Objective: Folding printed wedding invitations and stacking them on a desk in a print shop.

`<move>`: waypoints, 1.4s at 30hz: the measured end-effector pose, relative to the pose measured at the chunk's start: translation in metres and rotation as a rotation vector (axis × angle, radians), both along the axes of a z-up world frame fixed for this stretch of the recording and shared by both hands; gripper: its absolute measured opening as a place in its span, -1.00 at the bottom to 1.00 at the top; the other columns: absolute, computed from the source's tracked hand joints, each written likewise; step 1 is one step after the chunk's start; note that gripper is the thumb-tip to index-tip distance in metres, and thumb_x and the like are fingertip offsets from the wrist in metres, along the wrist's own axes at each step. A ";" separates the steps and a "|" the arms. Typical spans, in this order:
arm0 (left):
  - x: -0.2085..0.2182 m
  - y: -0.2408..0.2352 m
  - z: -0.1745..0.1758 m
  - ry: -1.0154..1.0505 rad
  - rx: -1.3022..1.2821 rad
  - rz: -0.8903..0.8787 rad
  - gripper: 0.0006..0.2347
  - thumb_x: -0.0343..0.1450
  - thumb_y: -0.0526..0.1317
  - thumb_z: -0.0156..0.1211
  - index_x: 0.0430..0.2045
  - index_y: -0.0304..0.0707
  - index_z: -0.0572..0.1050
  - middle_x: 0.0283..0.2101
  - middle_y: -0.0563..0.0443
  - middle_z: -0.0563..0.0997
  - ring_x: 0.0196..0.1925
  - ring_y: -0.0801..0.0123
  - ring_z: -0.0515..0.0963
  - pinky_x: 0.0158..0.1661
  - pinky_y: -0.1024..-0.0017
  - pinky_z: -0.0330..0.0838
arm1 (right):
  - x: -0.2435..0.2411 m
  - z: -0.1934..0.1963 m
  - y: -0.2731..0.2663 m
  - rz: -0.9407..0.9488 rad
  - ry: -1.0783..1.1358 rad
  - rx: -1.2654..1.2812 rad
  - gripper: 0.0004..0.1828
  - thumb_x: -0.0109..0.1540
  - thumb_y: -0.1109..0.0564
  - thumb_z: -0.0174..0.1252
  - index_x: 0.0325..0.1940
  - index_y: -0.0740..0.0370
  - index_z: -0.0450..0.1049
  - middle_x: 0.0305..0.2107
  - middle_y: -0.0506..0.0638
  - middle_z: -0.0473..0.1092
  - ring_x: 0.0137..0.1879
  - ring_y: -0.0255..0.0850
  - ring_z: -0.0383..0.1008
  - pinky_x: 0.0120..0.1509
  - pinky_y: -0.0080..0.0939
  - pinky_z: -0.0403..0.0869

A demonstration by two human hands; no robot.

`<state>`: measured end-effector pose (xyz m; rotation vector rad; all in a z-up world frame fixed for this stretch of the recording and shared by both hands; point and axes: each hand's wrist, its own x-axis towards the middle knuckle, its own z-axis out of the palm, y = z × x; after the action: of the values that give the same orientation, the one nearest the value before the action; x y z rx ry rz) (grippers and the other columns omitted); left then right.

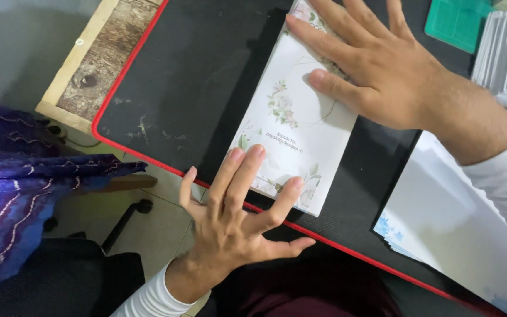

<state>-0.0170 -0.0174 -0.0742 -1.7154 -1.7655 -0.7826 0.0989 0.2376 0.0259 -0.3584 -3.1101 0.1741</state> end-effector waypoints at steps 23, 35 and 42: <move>0.021 -0.015 0.073 -0.034 -0.428 0.056 -0.13 0.27 0.65 -0.30 0.09 -0.11 0.43 0.30 -0.30 0.42 0.31 -0.24 0.42 0.23 -0.42 -0.10 | 0.191 0.052 -0.120 -0.462 0.199 0.114 -0.34 0.29 -0.08 0.19 0.44 0.22 0.41 0.34 0.23 0.41 0.45 0.14 0.41 0.51 0.72 0.19; 0.111 0.028 0.091 -0.393 -0.261 -0.505 -0.39 0.37 0.26 0.18 0.05 -0.30 0.40 0.15 -0.29 0.50 0.16 -0.06 0.53 0.18 0.05 0.44 | 0.246 0.001 -0.046 -0.835 0.265 0.104 -0.44 0.39 0.21 0.08 0.48 0.44 0.31 0.39 0.51 0.16 0.49 0.37 0.05 0.39 0.55 -0.02; 0.135 0.060 0.063 -0.277 -0.406 -0.300 -0.19 0.29 0.33 0.39 0.30 -0.23 0.31 0.39 -0.36 0.32 0.33 -0.07 0.42 0.13 -0.04 0.37 | 0.261 -0.033 -0.033 -0.787 0.378 0.256 -0.53 0.38 0.29 0.21 0.40 0.39 0.45 0.30 0.34 0.37 0.41 0.25 0.26 0.28 0.57 0.17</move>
<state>0.1179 0.0430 -0.0113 -2.2714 -1.9794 -0.8643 0.3598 0.2047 -0.0068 -1.2979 -2.3631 -0.1472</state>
